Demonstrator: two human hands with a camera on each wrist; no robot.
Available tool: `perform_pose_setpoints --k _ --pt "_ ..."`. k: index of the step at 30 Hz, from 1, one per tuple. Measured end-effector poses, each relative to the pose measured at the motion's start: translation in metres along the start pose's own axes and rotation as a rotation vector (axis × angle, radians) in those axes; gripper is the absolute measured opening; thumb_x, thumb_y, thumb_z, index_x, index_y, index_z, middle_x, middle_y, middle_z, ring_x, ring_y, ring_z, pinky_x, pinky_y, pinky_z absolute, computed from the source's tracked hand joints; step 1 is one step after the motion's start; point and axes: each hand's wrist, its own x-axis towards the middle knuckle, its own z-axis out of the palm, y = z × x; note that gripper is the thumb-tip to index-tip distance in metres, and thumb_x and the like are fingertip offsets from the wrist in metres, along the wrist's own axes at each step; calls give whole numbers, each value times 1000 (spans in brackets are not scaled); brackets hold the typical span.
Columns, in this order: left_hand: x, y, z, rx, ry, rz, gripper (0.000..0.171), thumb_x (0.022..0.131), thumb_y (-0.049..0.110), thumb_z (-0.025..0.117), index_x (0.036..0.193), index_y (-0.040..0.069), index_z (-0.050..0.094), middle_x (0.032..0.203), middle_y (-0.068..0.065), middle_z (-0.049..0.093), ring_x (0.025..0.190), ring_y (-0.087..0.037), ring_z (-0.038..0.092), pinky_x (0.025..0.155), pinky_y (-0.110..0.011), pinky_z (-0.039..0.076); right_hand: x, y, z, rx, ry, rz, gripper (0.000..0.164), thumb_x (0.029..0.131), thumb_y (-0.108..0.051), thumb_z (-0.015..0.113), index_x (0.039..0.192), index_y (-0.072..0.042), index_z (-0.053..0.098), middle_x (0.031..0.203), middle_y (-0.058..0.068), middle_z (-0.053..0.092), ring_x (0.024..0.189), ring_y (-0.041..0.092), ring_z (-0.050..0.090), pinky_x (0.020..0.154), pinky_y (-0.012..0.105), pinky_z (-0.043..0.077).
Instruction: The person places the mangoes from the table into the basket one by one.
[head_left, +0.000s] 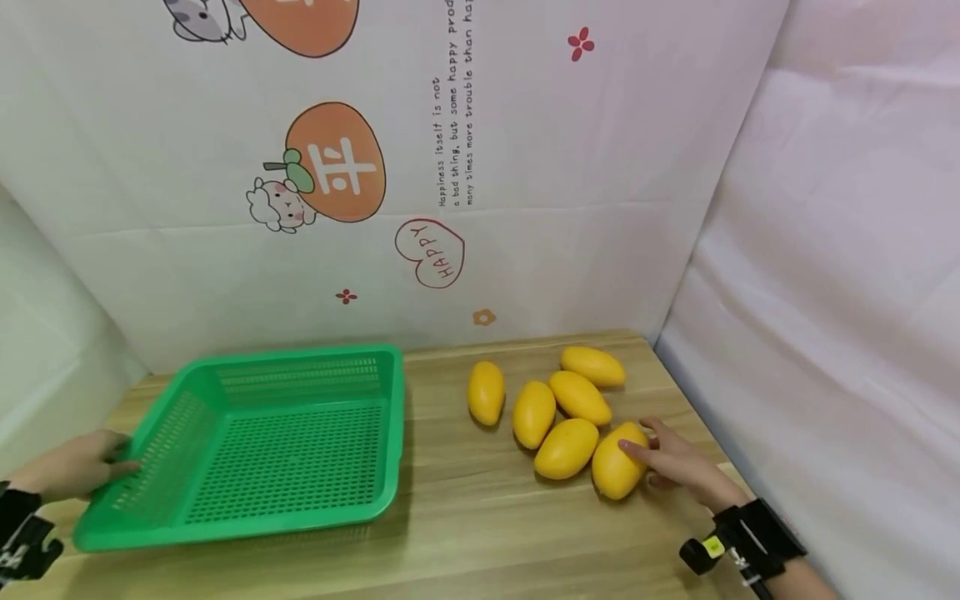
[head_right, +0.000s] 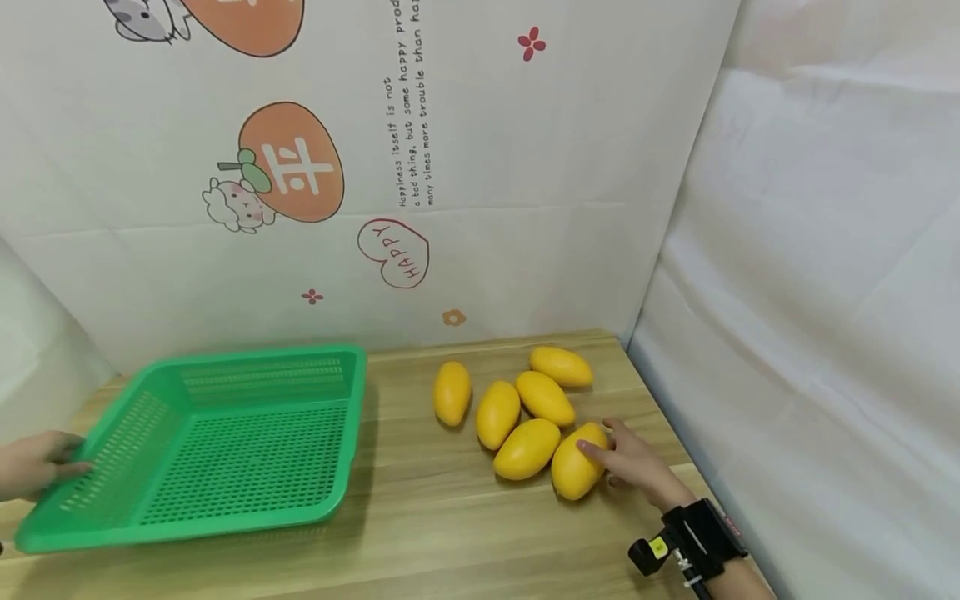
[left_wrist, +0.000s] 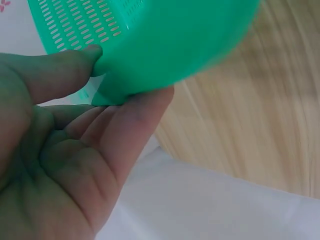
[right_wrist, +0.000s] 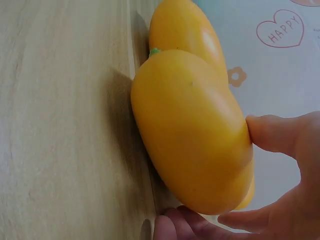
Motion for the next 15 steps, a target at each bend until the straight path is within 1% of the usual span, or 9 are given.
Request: perform_pose_setpoints --k 3,6,8,9,11,12,15 --pt "-3 7 3 -50 -16 28 46 94 7 57 113 -32 41 89 -15 67 77 -25 66 65 -38 61 0 0 0 45 -15 12 90 94 -49 55 147 9 10 137 45 31 111 37 54 82 43 59" --pt "-8 14 5 -123 -30 84 43 93 6 58 112 -30 45 89 -12 68 76 -23 67 64 -33 62 1 -1 1 69 -21 14 92 93 -50 55 147 9 9 138 46 28 115 40 52 84 44 58" --pt "-12 19 7 -173 -50 130 45 93 7 58 113 -31 44 91 -13 69 77 -23 68 64 -31 62 1 -2 2 71 -17 15 93 93 -51 55 147 9 9 138 45 28 115 40 52 84 44 58" --pt "-14 21 8 -181 -54 149 44 93 7 58 112 -30 45 90 -12 68 75 -22 67 63 -30 61 1 -2 2 73 -16 16 93 93 -51 55 147 9 9 138 46 28 115 41 52 84 44 58" --pt "-17 25 11 -208 -70 177 48 93 9 59 115 -31 42 91 -13 69 76 -21 67 64 -30 61 1 -3 3 79 -15 21 93 93 -51 55 147 10 8 138 46 27 115 41 52 84 45 58" --pt "-18 27 13 -212 -75 203 49 93 8 58 115 -32 41 91 -14 69 75 -21 68 63 -29 61 0 -3 3 82 -15 24 93 94 -50 55 147 10 8 138 46 27 115 41 52 84 45 58" --pt "-21 34 19 -211 -74 218 53 93 10 59 117 -33 39 90 -13 69 73 -19 68 62 -28 61 -1 -4 5 97 -4 35 92 93 -49 56 147 9 8 137 44 28 112 40 54 84 45 58"
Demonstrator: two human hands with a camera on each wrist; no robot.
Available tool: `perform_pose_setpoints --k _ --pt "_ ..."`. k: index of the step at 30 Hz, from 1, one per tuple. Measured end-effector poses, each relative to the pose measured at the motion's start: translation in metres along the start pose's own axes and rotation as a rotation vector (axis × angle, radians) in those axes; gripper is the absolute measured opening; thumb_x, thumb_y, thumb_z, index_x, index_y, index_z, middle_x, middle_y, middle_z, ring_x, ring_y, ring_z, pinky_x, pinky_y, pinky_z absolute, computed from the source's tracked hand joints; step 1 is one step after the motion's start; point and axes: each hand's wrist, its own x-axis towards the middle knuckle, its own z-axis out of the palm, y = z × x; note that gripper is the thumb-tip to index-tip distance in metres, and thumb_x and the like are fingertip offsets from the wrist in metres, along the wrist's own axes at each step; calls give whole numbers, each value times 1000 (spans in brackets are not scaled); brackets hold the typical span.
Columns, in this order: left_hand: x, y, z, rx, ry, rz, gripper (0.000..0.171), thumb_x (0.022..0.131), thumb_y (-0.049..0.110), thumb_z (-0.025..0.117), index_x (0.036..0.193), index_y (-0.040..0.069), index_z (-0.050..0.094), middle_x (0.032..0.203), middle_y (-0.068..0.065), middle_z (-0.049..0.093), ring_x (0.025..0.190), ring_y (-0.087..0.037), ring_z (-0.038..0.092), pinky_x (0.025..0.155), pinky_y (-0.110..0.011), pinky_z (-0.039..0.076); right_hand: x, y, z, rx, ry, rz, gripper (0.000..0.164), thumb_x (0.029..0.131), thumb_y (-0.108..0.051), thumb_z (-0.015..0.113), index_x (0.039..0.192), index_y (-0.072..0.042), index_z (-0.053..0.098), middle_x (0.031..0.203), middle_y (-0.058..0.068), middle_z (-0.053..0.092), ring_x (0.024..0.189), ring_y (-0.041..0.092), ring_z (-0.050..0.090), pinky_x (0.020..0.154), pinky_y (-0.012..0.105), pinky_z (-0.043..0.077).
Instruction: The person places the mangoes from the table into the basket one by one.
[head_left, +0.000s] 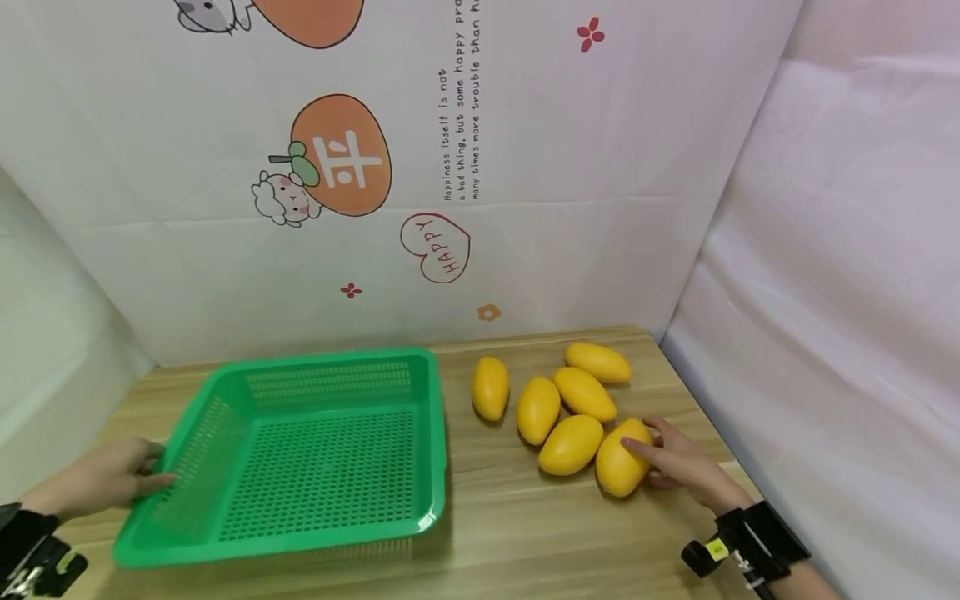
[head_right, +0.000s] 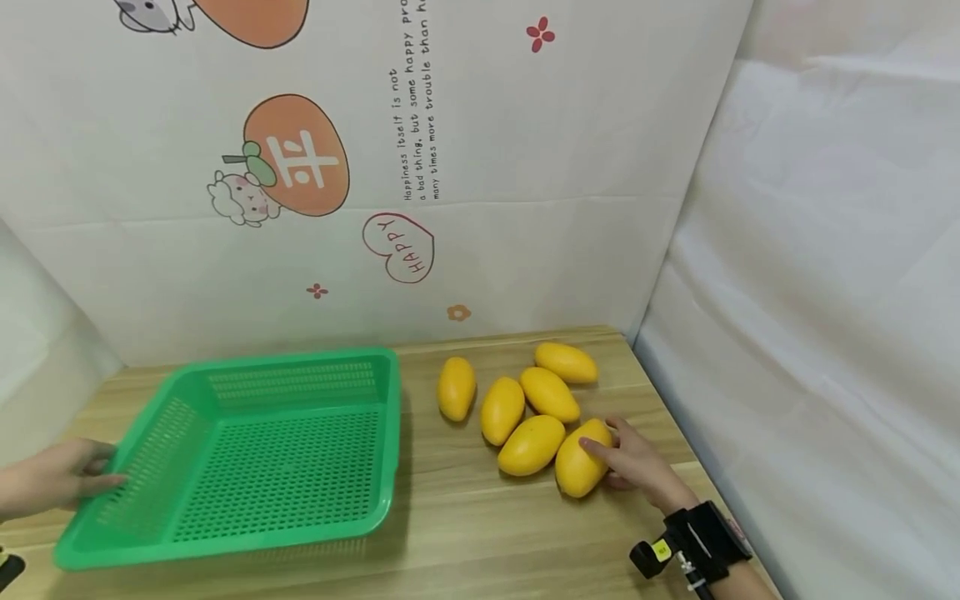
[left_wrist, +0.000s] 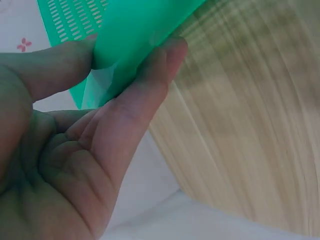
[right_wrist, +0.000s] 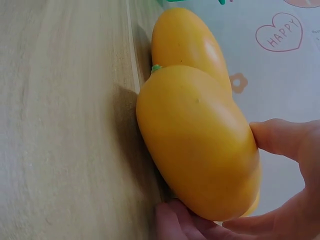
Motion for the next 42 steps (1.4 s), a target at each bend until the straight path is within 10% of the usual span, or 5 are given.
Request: perform_pose_setpoints --k 15,25,34,42 --pt "-20 20 44 -61 -8 27 34 95 17 58 107 -14 57 87 -9 66 74 -12 63 61 -32 58 0 3 10 120 38 28 90 91 -43 62 141 18 19 138 41 32 110 36 56 85 45 58" --pt "-24 32 68 -44 63 135 54 96 14 57 118 -32 39 96 -23 71 76 -8 68 61 -32 62 -1 3 11 166 58 66 89 92 -42 62 141 18 19 138 39 32 108 32 56 84 42 59" --pt "-32 25 83 -30 221 -68 61 100 25 51 128 -27 36 114 -38 60 96 -44 64 71 -49 60 0 -1 13 204 58 79 92 91 -43 62 144 14 14 139 38 28 113 37 52 84 41 58" --pt "-34 23 89 -16 283 -138 63 101 31 48 133 -22 36 114 -38 62 96 -45 64 72 -52 59 -1 0 18 224 63 73 91 92 -43 62 147 9 12 143 42 25 116 38 51 86 45 57"
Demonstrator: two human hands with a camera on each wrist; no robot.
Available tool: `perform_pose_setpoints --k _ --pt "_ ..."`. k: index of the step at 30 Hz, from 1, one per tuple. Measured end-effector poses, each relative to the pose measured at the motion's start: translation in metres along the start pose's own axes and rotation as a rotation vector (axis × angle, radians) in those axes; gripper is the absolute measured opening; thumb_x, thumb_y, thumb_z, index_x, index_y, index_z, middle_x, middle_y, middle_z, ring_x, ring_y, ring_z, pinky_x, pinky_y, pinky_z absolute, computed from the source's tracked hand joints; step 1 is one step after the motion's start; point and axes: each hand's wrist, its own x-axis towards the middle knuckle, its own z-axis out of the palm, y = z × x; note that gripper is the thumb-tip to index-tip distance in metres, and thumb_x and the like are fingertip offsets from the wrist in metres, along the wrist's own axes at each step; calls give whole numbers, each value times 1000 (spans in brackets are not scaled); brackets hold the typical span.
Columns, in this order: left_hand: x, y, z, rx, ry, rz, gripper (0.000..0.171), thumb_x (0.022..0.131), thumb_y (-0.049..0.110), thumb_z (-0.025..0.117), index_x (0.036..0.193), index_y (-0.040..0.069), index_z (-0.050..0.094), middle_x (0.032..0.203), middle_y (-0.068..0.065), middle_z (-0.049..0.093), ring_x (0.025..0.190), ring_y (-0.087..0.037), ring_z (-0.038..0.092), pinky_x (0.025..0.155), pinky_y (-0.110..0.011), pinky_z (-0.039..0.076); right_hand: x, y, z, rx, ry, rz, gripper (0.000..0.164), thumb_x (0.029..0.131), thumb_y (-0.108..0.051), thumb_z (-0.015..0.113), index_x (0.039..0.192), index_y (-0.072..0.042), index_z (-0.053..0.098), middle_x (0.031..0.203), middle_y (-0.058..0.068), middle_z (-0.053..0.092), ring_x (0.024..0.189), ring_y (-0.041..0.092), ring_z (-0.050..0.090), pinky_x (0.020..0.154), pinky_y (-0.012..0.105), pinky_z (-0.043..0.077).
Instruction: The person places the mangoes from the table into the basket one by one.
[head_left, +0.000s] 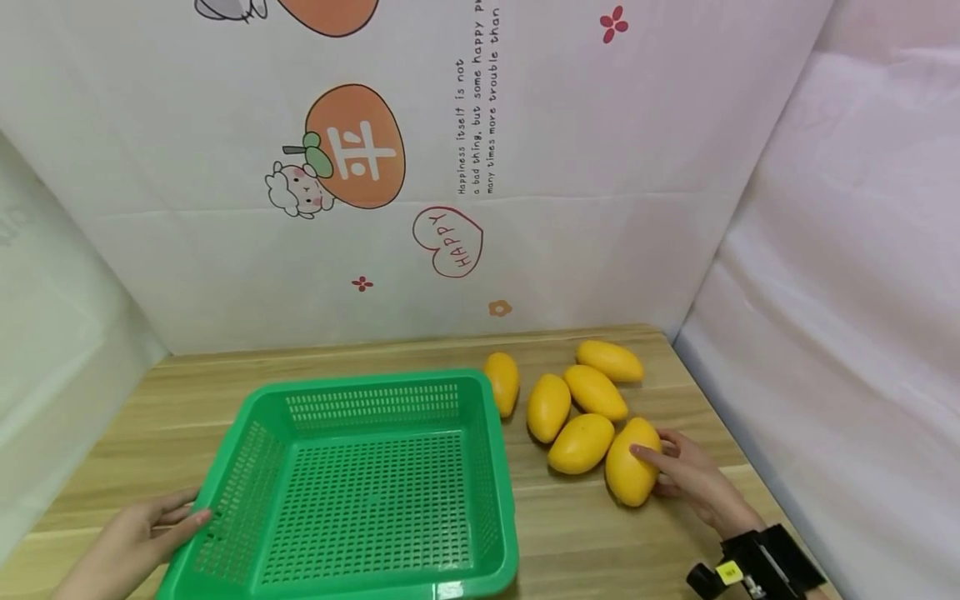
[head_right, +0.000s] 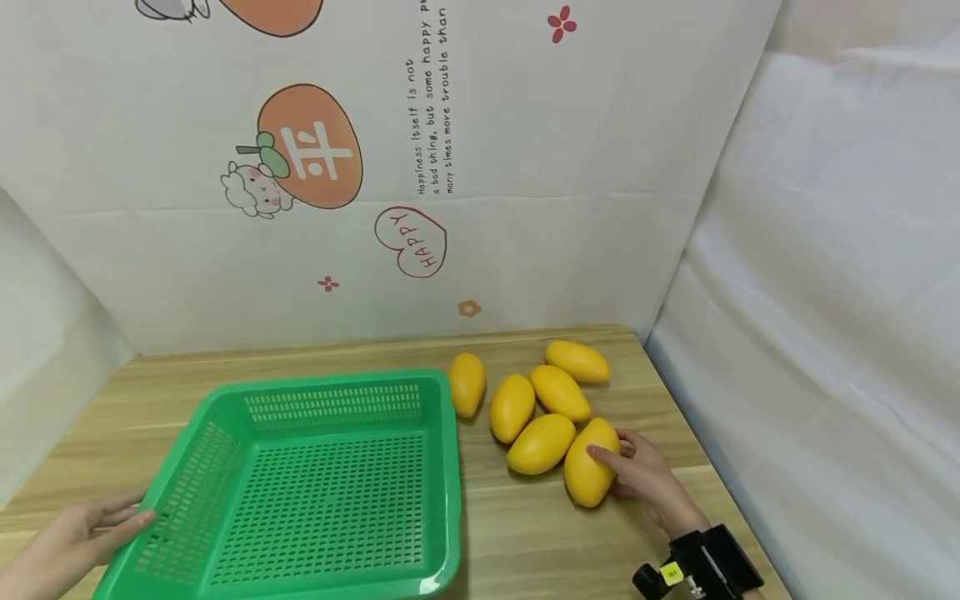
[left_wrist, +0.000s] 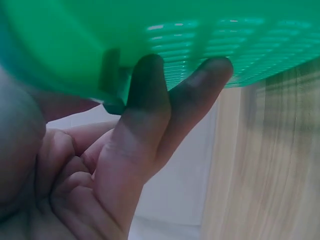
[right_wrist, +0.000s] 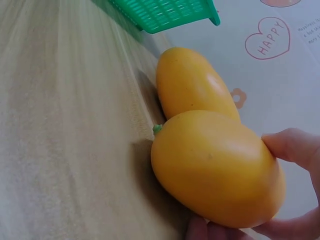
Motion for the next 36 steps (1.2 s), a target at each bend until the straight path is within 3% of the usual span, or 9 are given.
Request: perform_pose_setpoints --k 8,13,19,23,28,32,36 --pt "-3 -5 4 22 40 -4 68 100 39 49 141 -13 32 118 -37 60 104 -51 58 76 -58 56 -7 -1 3 -37 7 -52 85 93 -39 61 149 6 14 136 37 36 102 26 56 76 38 58" --pt "-3 -5 7 -40 38 4 68 100 37 49 142 -13 31 120 -39 58 104 -48 60 75 -52 58 -13 0 5 -7 -29 -62 84 94 -37 60 150 4 13 140 37 34 106 29 53 74 38 56" --pt "-1 -4 7 -30 41 25 67 100 37 49 140 -14 32 119 -38 59 99 -43 64 76 -56 57 -17 4 5 46 -56 -40 89 94 -38 59 150 7 6 146 39 24 119 36 46 85 43 54" --pt "-1 -3 8 -32 56 50 65 100 36 50 140 -13 35 119 -37 60 101 -45 62 76 -56 57 -22 6 4 92 -70 -37 85 96 -36 57 145 14 9 143 38 29 114 29 51 90 44 54" --pt "-1 -3 9 -91 75 71 62 100 31 51 139 -14 35 119 -38 59 103 -46 61 73 -48 60 -29 -1 6 143 -117 -76 79 97 -31 56 145 13 12 145 37 27 109 22 54 90 40 55" --pt "-1 -5 9 -158 70 81 58 101 23 50 139 -17 32 119 -40 57 97 -36 65 69 -37 61 -36 -11 11 145 -138 -105 78 96 -28 58 146 11 12 147 37 24 113 25 53 91 41 55" --pt "-1 -7 8 -188 48 83 57 102 20 49 139 -19 30 120 -41 56 97 -34 65 70 -36 61 -42 -22 16 119 -139 -117 77 95 -28 60 146 9 16 146 37 27 118 29 51 92 43 54"
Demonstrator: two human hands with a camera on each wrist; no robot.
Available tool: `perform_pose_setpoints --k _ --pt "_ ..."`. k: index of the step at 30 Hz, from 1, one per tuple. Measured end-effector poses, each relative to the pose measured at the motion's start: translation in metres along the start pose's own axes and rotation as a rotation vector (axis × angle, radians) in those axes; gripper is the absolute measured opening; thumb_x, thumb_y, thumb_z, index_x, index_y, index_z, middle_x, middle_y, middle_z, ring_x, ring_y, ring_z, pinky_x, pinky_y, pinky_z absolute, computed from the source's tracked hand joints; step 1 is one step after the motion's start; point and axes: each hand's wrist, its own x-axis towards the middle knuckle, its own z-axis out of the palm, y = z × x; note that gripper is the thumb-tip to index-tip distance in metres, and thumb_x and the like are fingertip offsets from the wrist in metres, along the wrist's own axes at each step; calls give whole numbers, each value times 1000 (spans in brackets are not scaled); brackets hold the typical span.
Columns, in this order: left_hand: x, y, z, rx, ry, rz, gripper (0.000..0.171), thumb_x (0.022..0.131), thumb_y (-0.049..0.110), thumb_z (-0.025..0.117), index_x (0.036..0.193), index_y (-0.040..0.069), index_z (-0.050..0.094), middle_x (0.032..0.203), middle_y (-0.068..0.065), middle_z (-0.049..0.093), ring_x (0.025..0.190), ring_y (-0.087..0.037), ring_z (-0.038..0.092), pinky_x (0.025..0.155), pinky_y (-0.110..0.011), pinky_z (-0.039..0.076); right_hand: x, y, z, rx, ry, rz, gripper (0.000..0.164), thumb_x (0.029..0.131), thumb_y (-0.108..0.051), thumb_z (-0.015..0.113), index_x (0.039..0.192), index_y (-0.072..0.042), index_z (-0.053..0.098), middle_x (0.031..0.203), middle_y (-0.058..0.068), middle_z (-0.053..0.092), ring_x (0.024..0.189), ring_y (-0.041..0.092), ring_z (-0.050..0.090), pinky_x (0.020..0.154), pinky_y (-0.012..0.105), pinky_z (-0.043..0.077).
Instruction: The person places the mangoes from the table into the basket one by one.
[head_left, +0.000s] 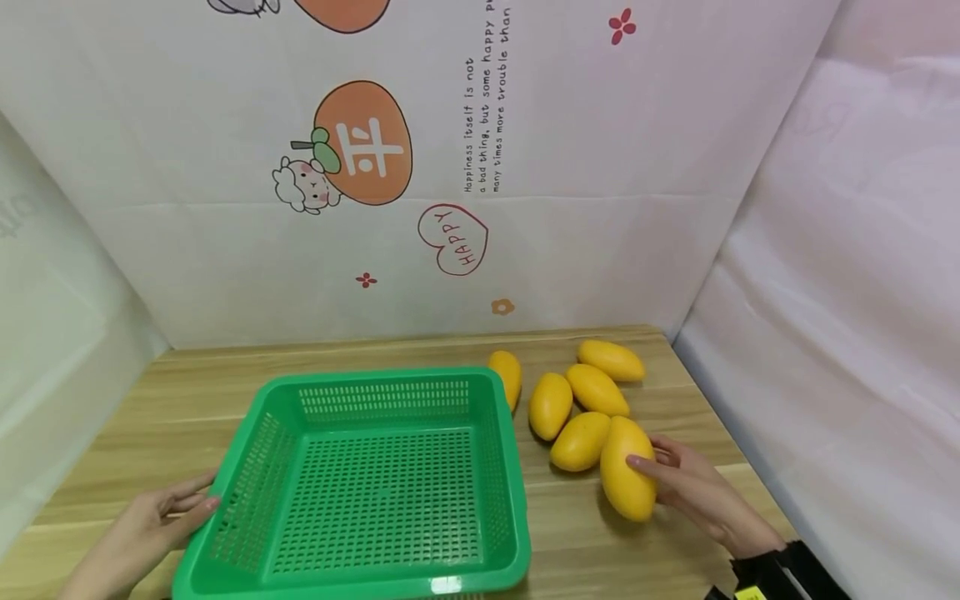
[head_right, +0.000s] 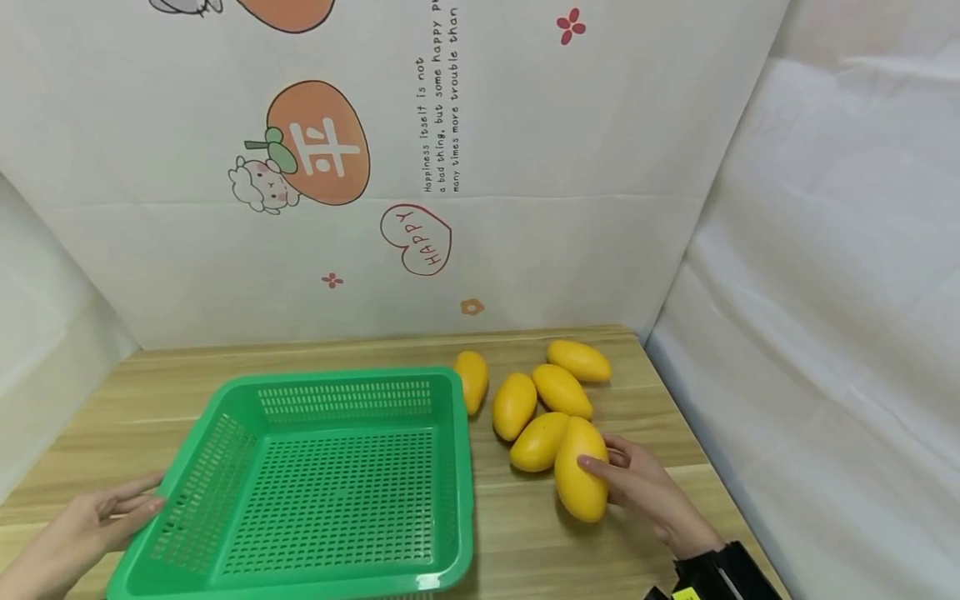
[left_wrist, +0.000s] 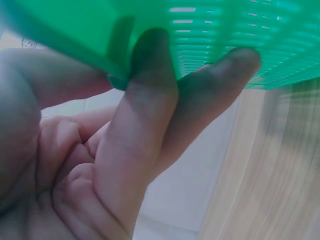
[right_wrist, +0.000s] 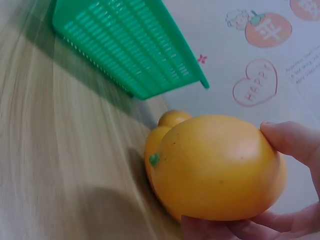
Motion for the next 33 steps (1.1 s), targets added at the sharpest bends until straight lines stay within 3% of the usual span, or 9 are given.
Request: perform_pose_setpoints --k 6,14,21,26,33 --pt "4 2 -7 -10 -80 5 61 103 23 46 136 -23 26 123 -41 54 102 -41 62 73 -40 61 -1 -12 9 -41 -32 -32 76 94 -28 62 145 10 20 149 35 24 123 34 45 94 44 53" --pt "11 3 -22 -25 -229 81 60 103 18 44 130 -31 23 116 -38 61 95 -25 67 72 -41 61 -1 -27 22 -63 -79 -58 76 92 -28 65 145 8 23 147 31 31 121 31 46 92 40 54" --pt "14 3 -25 -57 -265 89 60 102 17 46 129 -32 24 102 -20 69 90 -3 65 72 -42 61 -1 -34 29 -120 -89 -68 77 92 -29 65 145 9 24 148 31 31 127 36 41 89 40 53" --pt "18 4 -26 -66 -275 99 61 102 17 48 128 -33 23 101 -20 69 90 -4 65 73 -42 61 -1 -39 35 -131 -100 -86 76 91 -28 65 144 10 26 145 31 36 124 35 45 87 40 55" --pt "20 4 -26 -86 -282 53 63 100 19 51 129 -31 24 105 -18 66 94 -13 65 76 -42 60 0 -46 41 -145 -113 -103 75 90 -29 67 144 8 30 143 29 40 120 32 49 85 40 56"
